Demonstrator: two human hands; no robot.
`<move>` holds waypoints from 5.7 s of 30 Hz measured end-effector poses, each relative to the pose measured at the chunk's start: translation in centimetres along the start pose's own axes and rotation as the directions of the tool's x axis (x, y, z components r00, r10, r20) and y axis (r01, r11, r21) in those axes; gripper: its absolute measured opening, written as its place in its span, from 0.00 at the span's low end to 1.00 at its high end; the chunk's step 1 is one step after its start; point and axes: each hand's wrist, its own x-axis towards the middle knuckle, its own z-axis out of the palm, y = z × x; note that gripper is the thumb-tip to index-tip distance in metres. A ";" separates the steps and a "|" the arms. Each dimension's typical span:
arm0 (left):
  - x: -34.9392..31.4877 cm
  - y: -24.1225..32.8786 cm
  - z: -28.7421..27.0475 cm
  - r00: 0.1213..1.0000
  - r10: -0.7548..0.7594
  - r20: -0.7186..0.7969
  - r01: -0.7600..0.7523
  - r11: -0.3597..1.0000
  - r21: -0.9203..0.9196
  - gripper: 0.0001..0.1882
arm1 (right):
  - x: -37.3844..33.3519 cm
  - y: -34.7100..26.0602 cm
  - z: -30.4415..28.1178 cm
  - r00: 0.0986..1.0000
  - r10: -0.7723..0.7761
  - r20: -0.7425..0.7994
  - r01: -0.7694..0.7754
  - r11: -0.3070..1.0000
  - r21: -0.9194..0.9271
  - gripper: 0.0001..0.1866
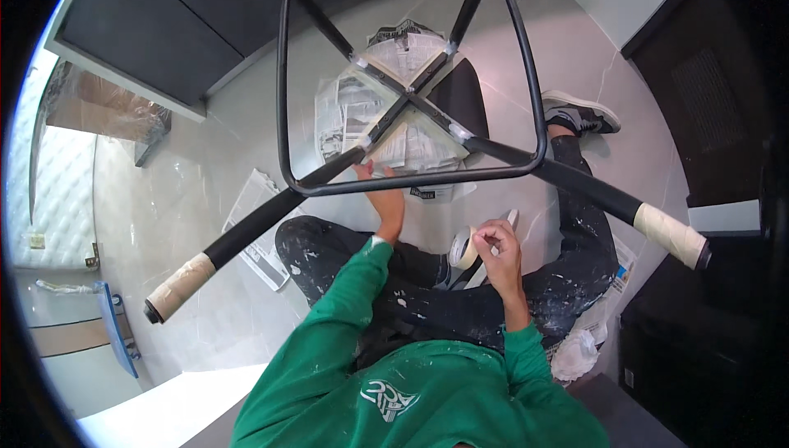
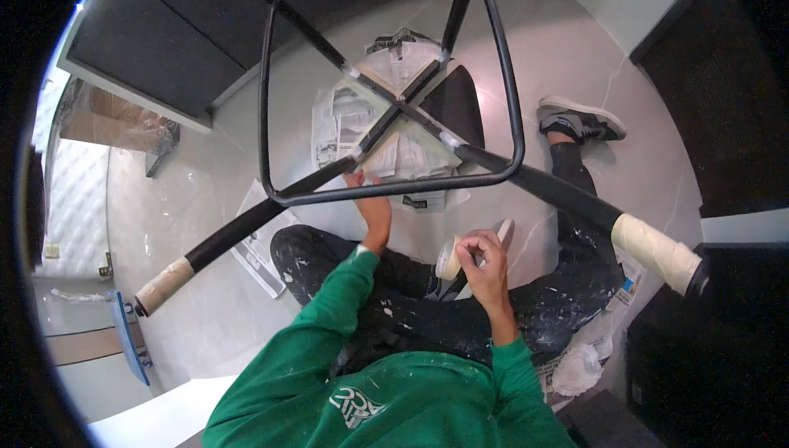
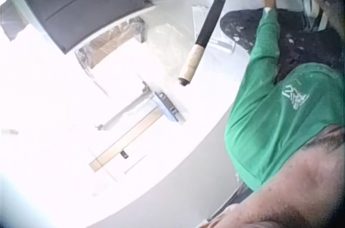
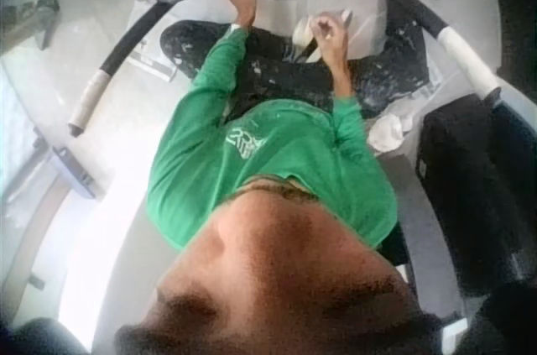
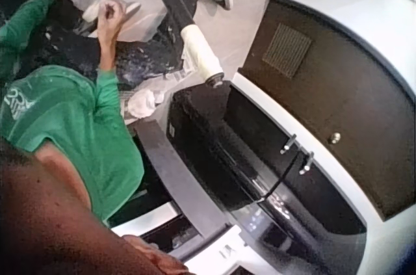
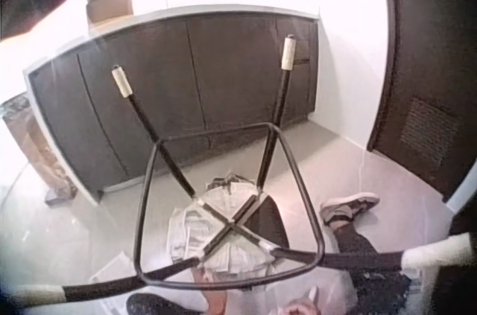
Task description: The person applies newspaper to the underside of a chair seat and secures it with tape while sitting on the floor.
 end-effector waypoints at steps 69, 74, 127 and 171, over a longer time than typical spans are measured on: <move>-2.2 4.7 -0.6 0.883 -0.098 0.458 0.297 0.874 -0.385 0.05 | 8.4 9.3 5.1 0.998 0.004 -0.065 -0.026 0.939 -0.343 0.21; -2.1 5.8 -0.6 0.861 -0.087 0.502 0.296 0.887 -0.354 0.06 | 10.9 7.2 8.4 0.942 0.332 0.047 -0.335 0.923 0.191 0.12; 10.6 1.2 6.8 0.708 0.227 0.669 -0.494 0.836 0.240 0.26 | 25.8 12.6 15.5 0.984 0.176 -0.040 -0.179 0.978 -0.106 0.29; 8.7 1.9 8.1 0.608 0.332 0.721 -0.762 0.499 0.413 0.30 | 16.5 10.5 10.4 0.999 0.038 0.038 -0.040 0.998 0.053 0.27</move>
